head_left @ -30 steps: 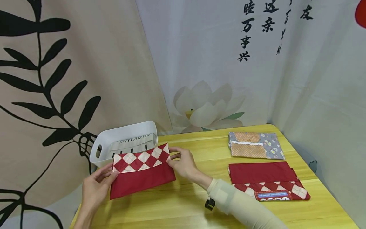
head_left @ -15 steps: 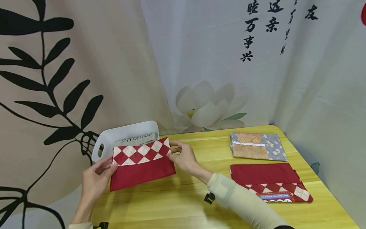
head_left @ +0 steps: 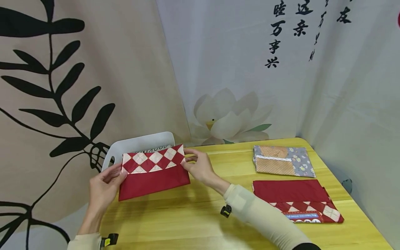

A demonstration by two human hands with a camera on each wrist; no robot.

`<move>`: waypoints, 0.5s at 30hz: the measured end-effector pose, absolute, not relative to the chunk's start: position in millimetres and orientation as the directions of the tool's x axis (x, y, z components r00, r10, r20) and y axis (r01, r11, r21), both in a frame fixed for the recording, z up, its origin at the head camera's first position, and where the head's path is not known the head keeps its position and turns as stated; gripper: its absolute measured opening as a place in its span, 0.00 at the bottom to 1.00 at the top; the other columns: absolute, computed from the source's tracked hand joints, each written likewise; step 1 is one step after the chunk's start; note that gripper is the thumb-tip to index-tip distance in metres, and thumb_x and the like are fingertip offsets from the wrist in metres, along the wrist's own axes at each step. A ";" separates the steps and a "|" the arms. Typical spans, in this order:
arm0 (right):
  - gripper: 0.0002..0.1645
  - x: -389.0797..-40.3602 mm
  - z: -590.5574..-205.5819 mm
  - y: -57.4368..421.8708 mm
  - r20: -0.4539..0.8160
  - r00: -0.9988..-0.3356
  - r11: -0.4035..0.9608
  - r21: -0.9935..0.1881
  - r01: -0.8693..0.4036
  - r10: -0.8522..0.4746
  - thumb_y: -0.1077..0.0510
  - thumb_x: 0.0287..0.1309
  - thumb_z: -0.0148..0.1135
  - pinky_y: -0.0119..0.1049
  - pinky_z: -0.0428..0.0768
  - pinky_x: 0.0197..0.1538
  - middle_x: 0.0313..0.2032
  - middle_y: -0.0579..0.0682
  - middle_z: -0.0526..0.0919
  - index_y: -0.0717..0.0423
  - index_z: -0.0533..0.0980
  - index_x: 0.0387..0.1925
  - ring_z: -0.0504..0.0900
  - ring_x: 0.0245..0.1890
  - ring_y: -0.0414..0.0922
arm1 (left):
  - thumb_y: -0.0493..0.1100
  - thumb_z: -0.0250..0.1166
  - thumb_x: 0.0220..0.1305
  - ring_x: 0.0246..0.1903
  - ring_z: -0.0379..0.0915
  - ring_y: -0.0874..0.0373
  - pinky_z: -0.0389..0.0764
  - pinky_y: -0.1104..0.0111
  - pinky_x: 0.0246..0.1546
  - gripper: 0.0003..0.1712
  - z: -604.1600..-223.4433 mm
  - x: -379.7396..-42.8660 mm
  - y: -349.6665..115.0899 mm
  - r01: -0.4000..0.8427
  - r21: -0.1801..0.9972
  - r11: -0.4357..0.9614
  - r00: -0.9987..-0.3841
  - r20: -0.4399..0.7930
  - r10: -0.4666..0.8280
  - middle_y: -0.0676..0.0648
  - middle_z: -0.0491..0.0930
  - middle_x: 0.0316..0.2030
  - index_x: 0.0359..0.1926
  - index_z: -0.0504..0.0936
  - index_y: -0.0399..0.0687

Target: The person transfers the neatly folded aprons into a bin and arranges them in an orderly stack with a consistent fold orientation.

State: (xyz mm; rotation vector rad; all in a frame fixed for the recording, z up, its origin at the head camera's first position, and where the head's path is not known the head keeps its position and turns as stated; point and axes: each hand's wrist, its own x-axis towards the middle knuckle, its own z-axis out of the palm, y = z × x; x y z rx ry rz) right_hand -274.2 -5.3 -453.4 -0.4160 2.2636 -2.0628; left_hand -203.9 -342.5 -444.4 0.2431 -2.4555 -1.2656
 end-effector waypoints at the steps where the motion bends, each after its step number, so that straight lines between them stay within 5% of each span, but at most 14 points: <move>1: 0.31 -275.4 -452.9 -6.2 0.146 -0.962 0.071 -0.984 -0.166 -0.230 0.67 0.71 0.73 0.33 0.92 0.47 0.62 0.61 0.90 0.59 0.81 0.73 0.92 0.53 0.50 | 0.45 0.73 0.80 0.45 0.78 0.85 0.79 0.93 0.48 0.29 -443.6 -204.9 -342.9 0.011 0.812 0.583 -0.917 0.241 -0.318 0.36 0.87 0.67 0.77 0.83 0.48; 15: 0.30 -288.1 -448.4 -16.1 0.160 -0.964 0.121 -0.975 -0.188 -0.212 0.67 0.72 0.73 0.33 0.92 0.46 0.64 0.59 0.88 0.58 0.81 0.73 0.92 0.54 0.49 | 0.46 0.73 0.79 0.45 0.77 0.84 0.78 0.94 0.48 0.30 -439.8 -218.2 -350.1 0.009 0.804 0.595 -0.906 0.258 -0.335 0.36 0.88 0.67 0.77 0.82 0.48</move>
